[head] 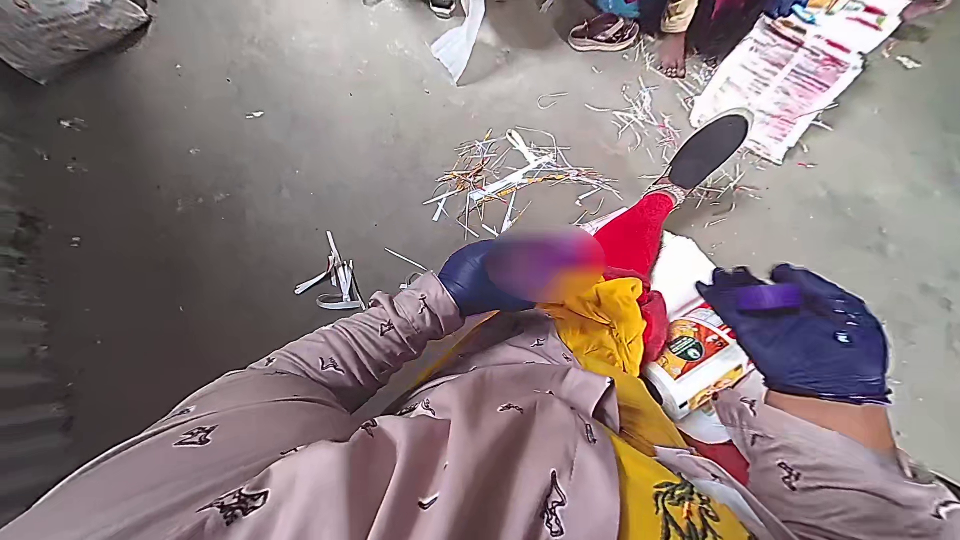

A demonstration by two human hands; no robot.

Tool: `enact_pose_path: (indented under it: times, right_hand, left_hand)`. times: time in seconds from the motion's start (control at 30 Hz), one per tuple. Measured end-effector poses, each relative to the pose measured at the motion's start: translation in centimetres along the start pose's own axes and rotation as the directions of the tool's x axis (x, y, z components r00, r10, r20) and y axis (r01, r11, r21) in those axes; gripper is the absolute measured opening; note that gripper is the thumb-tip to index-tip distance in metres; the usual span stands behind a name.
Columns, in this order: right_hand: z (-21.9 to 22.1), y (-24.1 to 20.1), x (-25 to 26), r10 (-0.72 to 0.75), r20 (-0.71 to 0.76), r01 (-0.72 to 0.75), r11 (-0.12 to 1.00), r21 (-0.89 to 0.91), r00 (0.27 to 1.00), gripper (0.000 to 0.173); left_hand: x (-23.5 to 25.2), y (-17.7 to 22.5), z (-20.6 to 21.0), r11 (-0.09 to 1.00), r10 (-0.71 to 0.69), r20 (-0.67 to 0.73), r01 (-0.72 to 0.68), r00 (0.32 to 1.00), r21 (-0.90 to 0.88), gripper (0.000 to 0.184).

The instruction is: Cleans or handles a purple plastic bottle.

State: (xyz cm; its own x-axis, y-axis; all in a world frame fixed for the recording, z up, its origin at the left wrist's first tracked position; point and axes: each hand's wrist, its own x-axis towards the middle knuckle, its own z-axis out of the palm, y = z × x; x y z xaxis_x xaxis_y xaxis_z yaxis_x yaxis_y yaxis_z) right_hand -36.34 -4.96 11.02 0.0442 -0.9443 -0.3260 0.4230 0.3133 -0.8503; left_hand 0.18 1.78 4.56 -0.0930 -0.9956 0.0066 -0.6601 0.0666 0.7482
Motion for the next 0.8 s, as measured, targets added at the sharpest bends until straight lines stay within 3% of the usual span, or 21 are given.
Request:
enact_pose_path:
  times: [0.07, 0.1, 0.17, 0.23, 0.27, 0.3, 0.37, 0.43, 0.5, 0.57, 0.63, 0.8]
  right_hand:
    - [2.6, 2.0, -1.6, 0.125, 0.182, -0.086, 0.974, -0.212, 0.975, 0.028]
    - [3.3, 3.2, -2.5, 0.190, 0.338, -0.067, 0.937, -0.343, 0.922, 0.029]
    - [4.0, 4.8, -3.9, 0.336, 0.587, 0.104, 0.801, -0.590, 0.737, 0.039]
    - [4.6, 4.7, -4.8, 0.524, 0.634, 0.391, 0.505, -0.769, 0.569, 0.045]
    - [4.7, 4.2, -5.1, 0.570, 0.629, 0.540, 0.345, -0.767, 0.529, 0.044]
    - [4.8, 3.6, -5.2, 0.593, 0.607, 0.621, 0.216, -0.753, 0.529, 0.040]
    - [5.0, 1.9, -5.0, 0.613, 0.526, 0.619, 0.075, -0.782, 0.590, 0.033]
    - [4.8, 1.2, -4.7, 0.434, 0.533, 0.548, 0.102, -0.830, 0.727, 0.038]
    - [5.3, 1.5, -4.1, 0.176, 0.539, 0.518, 0.153, -0.842, 0.824, 0.059]
    - [6.3, 2.1, -3.5, 0.020, 0.531, 0.518, 0.188, -0.834, 0.847, 0.072]
    - [7.0, 2.9, -2.9, -0.075, 0.529, 0.530, 0.242, -0.813, 0.845, 0.059]
    - [7.3, 4.3, -2.6, -0.097, 0.517, 0.510, 0.391, -0.766, 0.851, 0.055]
  left_hand:
    - [-0.3, 0.2, -1.1, 1.000, -0.001, 0.020, 0.001, 1.000, 0.025, 0.088]
    - [-0.3, 0.3, -1.5, 0.999, 0.012, 0.011, -0.012, 1.000, 0.030, 0.087]
    - [-0.6, 0.4, -2.4, 0.999, 0.026, -0.010, -0.026, 1.000, 0.026, 0.087]
    - [-0.8, 0.5, -3.0, 0.999, 0.042, -0.036, -0.041, 0.998, 0.022, 0.088]
    - [-0.9, 0.6, -3.1, 0.999, 0.049, -0.044, -0.048, 0.998, 0.017, 0.087]
    - [-1.0, 0.7, -3.2, 0.998, 0.058, -0.051, -0.057, 0.997, 0.010, 0.087]
    - [-0.9, 0.9, -3.2, 0.997, 0.077, -0.055, -0.077, 0.995, 0.009, 0.086]
    - [-0.9, 1.4, -3.2, 0.996, 0.089, -0.028, -0.088, 0.996, 0.031, 0.085]
    - [-0.8, 2.3, -3.2, 0.993, 0.092, 0.007, -0.092, 0.996, 0.076, 0.083]
    - [-0.7, 3.2, -3.2, 0.984, 0.097, 0.043, -0.102, 0.994, 0.142, 0.081]
    - [-0.5, 3.8, -3.1, 0.973, 0.120, 0.065, -0.130, 0.991, 0.190, 0.080]
    - [-0.2, 5.0, -3.4, 0.965, 0.131, 0.097, -0.149, 0.987, 0.216, 0.081]
